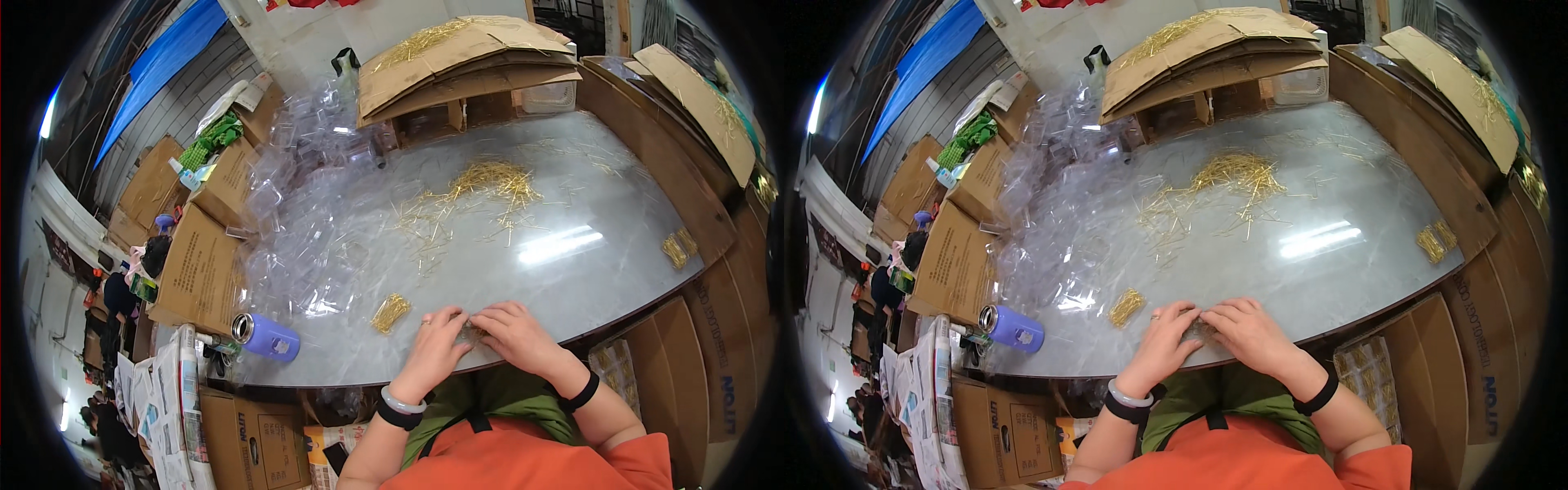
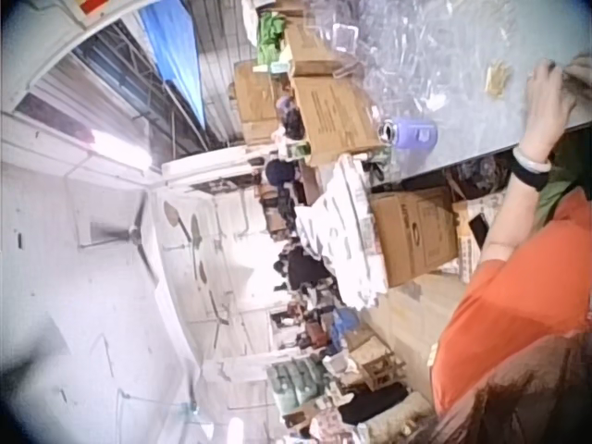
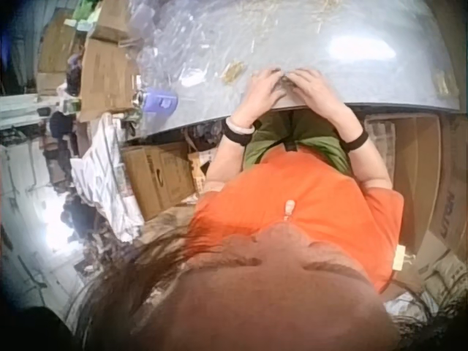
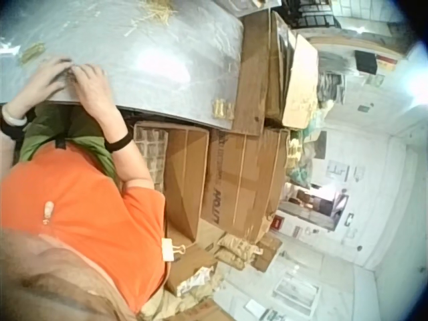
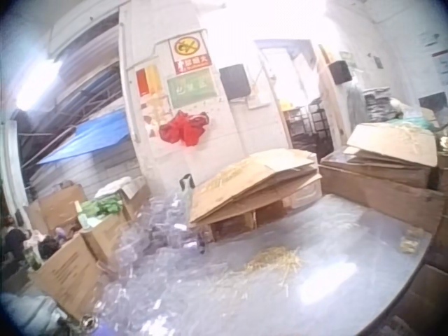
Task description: Sort and count small gold-colored metal wires at a workbench.
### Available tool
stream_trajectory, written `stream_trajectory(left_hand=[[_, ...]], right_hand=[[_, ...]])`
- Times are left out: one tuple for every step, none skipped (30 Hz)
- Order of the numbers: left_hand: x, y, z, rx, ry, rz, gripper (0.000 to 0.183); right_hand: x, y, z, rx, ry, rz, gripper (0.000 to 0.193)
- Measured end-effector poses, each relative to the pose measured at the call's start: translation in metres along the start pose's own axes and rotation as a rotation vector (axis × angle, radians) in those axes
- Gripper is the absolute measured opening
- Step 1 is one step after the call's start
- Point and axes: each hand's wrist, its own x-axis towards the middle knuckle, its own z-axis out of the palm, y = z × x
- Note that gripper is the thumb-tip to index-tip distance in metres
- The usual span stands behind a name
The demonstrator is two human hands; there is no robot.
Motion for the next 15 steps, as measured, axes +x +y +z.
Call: stream_trajectory(left_hand=[[0.001,0.002,0.001,-0.032,0.0,-0.03,0.052],[0.003,0.005,0.004,-0.068,-0.001,-0.057,0.048],[0.002,0.005,0.007,-0.055,0.029,-0.075,0.044],[0.001,0.004,0.012,-0.042,0.059,-0.094,0.04],[0.0,0.004,0.015,-0.031,0.092,-0.111,0.035],[0.0,0.005,0.017,-0.018,0.108,-0.108,0.033],[-0.001,0.007,0.018,-0.005,0.125,-0.106,0.031],[-0.001,0.009,0.018,0.011,0.141,-0.108,0.029],[-0.001,0.009,0.019,-0.004,0.14,-0.121,0.03],[-0.001,0.01,0.021,-0.018,0.14,-0.134,0.031],[0.0,0.011,0.022,-0.032,0.141,-0.145,0.031],[0.0,0.013,0.023,-0.187,0.131,-0.193,0.033],[0.0,0.017,0.024,-0.341,0.122,-0.24,0.035],[0.0,0.02,0.023,-0.495,0.11,-0.285,0.037],[-0.001,0.018,0.025,-0.538,0.13,-0.258,0.038]], right_hand=[[-0.001,0.002,0.003,0.003,0.003,0.007,0.051],[-0.002,0.003,0.004,0.003,0.005,0.017,0.051],[-0.003,0.003,0.004,0.036,0.019,0.028,0.05],[-0.003,0.003,0.003,0.069,0.032,0.039,0.05],[-0.001,0.001,0.001,0.098,0.045,0.049,0.049],[0.0,-0.002,-0.004,0.046,0.048,0.053,0.048],[0.0,-0.006,-0.013,-0.006,0.051,0.056,0.047],[0.002,-0.008,-0.018,-0.052,0.054,0.057,0.046],[0.002,-0.005,-0.018,-0.043,0.045,0.052,0.045],[0.001,-0.001,-0.017,-0.035,0.036,0.047,0.045],[0.001,0.002,-0.016,-0.027,0.029,0.041,0.044],[0.0,0.003,-0.012,-0.021,0.015,0.045,0.043],[-0.001,0.005,-0.007,-0.017,0.001,0.05,0.043],[-0.002,0.005,-0.004,-0.012,-0.011,0.056,0.042],[-0.002,0.006,-0.004,0.0,-0.011,0.057,0.042]])
